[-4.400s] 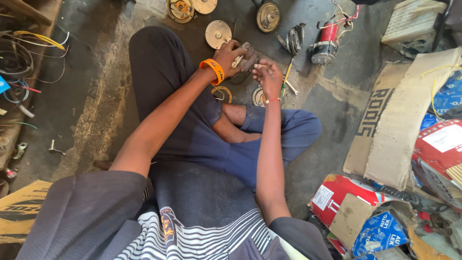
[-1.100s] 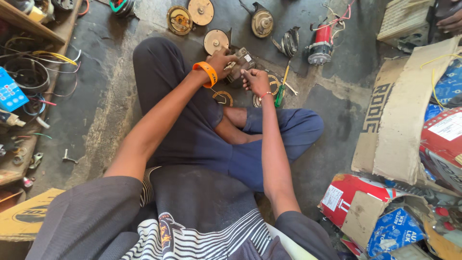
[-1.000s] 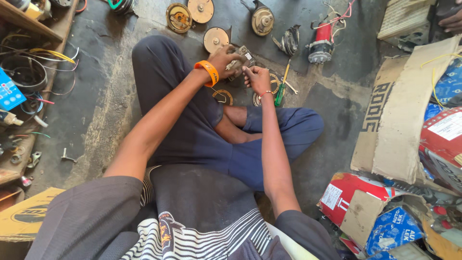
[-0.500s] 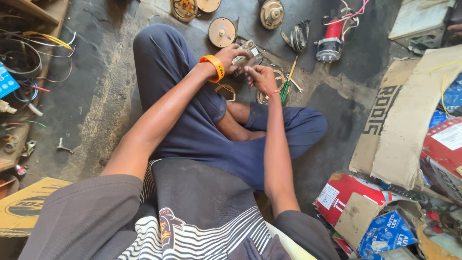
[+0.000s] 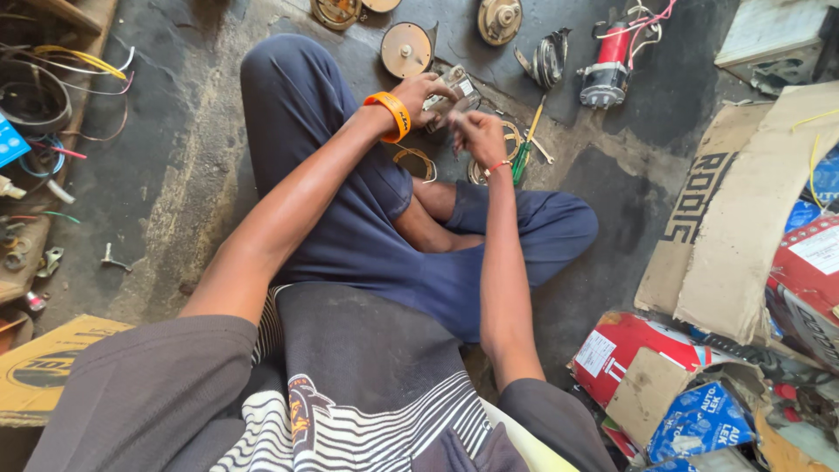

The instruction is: The person sits on the floor and repairs a small electrical motor. They connect wires to the motor terminals and use a screwdriver to tighten screws on the motor casing. Another person's hands occasionally assist with the wiring.

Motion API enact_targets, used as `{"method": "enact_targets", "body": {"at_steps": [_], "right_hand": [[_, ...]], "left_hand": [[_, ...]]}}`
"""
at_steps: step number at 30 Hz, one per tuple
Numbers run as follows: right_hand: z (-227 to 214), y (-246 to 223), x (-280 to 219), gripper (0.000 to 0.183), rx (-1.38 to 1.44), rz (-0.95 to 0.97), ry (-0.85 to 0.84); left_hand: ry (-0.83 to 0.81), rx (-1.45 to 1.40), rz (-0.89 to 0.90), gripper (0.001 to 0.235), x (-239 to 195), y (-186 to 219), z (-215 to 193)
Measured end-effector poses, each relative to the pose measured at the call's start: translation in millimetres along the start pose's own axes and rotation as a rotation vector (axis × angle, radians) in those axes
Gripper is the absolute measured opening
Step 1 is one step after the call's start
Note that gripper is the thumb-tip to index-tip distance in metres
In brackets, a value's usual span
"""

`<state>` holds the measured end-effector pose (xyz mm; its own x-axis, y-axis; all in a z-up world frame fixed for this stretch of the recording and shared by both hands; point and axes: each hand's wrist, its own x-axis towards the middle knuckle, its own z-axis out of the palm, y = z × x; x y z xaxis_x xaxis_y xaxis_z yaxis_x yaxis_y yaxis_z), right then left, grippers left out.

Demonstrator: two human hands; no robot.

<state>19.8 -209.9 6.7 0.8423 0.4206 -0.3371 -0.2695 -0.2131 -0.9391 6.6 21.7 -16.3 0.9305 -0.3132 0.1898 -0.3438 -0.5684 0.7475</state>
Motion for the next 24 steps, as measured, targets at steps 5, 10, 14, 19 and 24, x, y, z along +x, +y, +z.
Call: {"method": "enact_targets", "body": {"at_steps": [5,10,14,19,24], "right_hand": [[-3.5,1.6,8.4,0.026,0.069,0.01,-0.069],[-1.1,7.7,5.1,0.028,0.068,0.018,0.023],[-3.9,1.3,3.9,0.028,0.037,-0.012,-0.03],[-1.0,-5.7,0.7,0.027,0.033,0.039,-0.108],[4.6,-10.5,-0.2,0.028,0.027,0.005,-0.077]], "left_hand": [[0.016,-0.069,0.004,0.052,1.8,0.7,-8.1],[-0.012,-0.099,-0.03,0.045,-1.7,7.5,-14.3],[0.005,-0.128,-0.026,0.049,-2.7,17.2,-17.2],[-0.017,-0.114,-0.056,0.056,-1.5,17.4,-16.3],[0.026,-0.089,-0.021,0.06,0.2,12.8,-17.0]]}}
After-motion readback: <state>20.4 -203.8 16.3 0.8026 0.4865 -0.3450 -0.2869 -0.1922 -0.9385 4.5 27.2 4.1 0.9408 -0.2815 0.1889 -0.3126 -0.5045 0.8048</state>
